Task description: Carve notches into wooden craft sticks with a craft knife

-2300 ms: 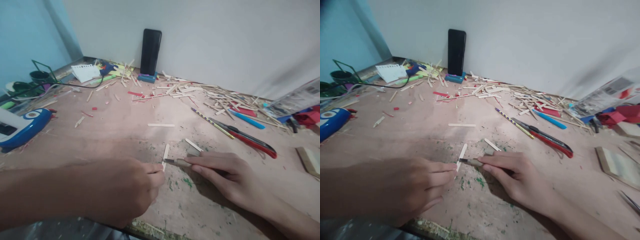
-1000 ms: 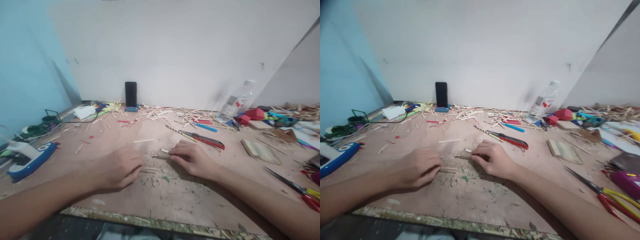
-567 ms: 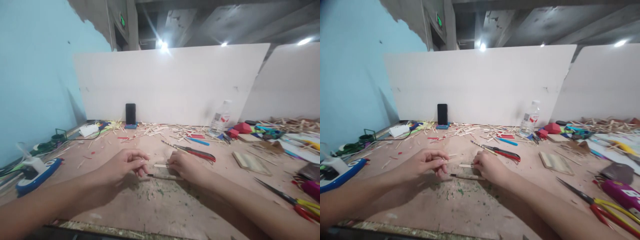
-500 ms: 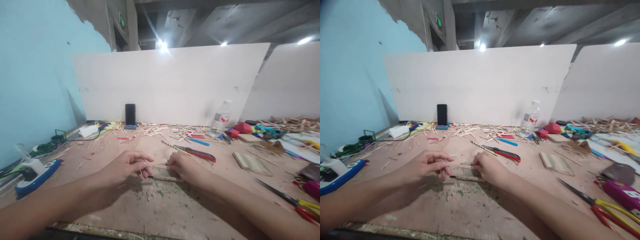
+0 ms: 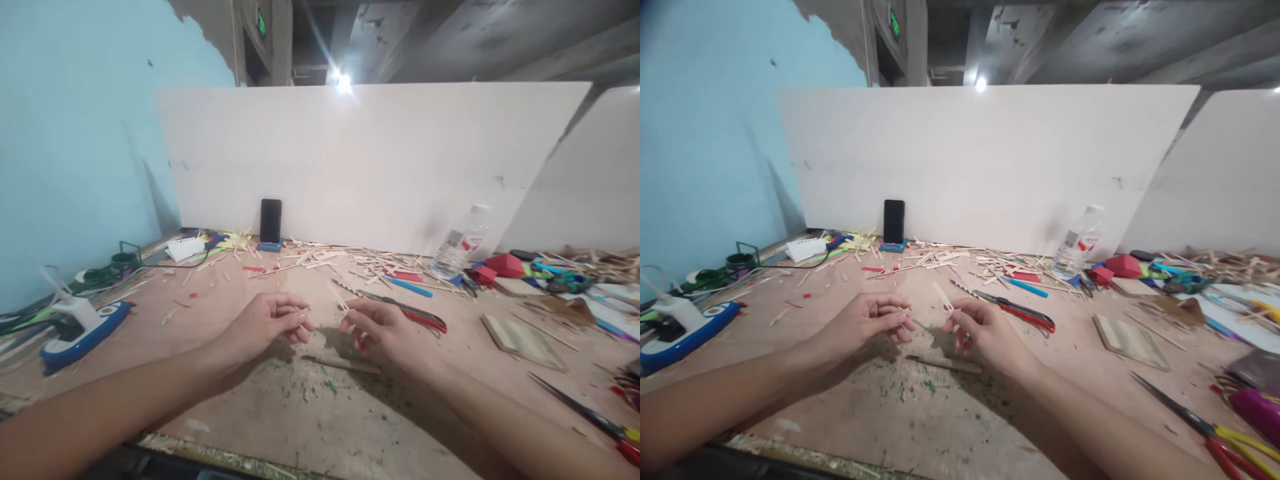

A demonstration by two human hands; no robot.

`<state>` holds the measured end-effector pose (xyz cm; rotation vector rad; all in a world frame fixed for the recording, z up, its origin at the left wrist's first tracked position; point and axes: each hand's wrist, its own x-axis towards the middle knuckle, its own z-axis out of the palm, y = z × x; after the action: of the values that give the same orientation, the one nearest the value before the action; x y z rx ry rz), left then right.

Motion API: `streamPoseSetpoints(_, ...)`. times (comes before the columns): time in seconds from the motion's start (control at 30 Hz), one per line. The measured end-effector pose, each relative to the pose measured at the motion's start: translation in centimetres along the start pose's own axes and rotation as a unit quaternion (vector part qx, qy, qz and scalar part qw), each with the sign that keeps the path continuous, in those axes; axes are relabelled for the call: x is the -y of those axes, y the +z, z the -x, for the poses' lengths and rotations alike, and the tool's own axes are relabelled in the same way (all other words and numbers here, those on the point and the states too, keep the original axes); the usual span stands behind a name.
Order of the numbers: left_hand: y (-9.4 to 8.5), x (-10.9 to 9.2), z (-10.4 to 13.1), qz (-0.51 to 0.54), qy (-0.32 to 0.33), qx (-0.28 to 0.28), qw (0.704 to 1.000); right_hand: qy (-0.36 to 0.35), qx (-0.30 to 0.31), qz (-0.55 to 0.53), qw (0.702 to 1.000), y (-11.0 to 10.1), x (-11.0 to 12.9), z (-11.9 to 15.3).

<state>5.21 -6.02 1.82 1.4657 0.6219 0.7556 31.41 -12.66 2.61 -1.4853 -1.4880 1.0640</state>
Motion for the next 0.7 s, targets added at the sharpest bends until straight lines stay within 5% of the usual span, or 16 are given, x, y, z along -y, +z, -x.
streamPoseSetpoints(0.23, 0.7, 0.7, 0.7, -0.029, -0.031, 0.059, 0.997, -0.016, -0.004, -0.046, 0.999, 1.1, 0.6, 1.0)
streamPoseSetpoints(0.5, 0.7, 0.2, 0.6, -0.083, -0.013, -0.041, 0.996, -0.057, -0.04, -0.031, 0.997, 1.0, 0.8, 1.6)
streamPoseSetpoints(0.7, 0.5, 0.3, 0.2, -0.122, 0.002, -0.035, 0.992, -0.034, 0.039, -0.022, 0.998, 1.6, 2.1, 2.8)
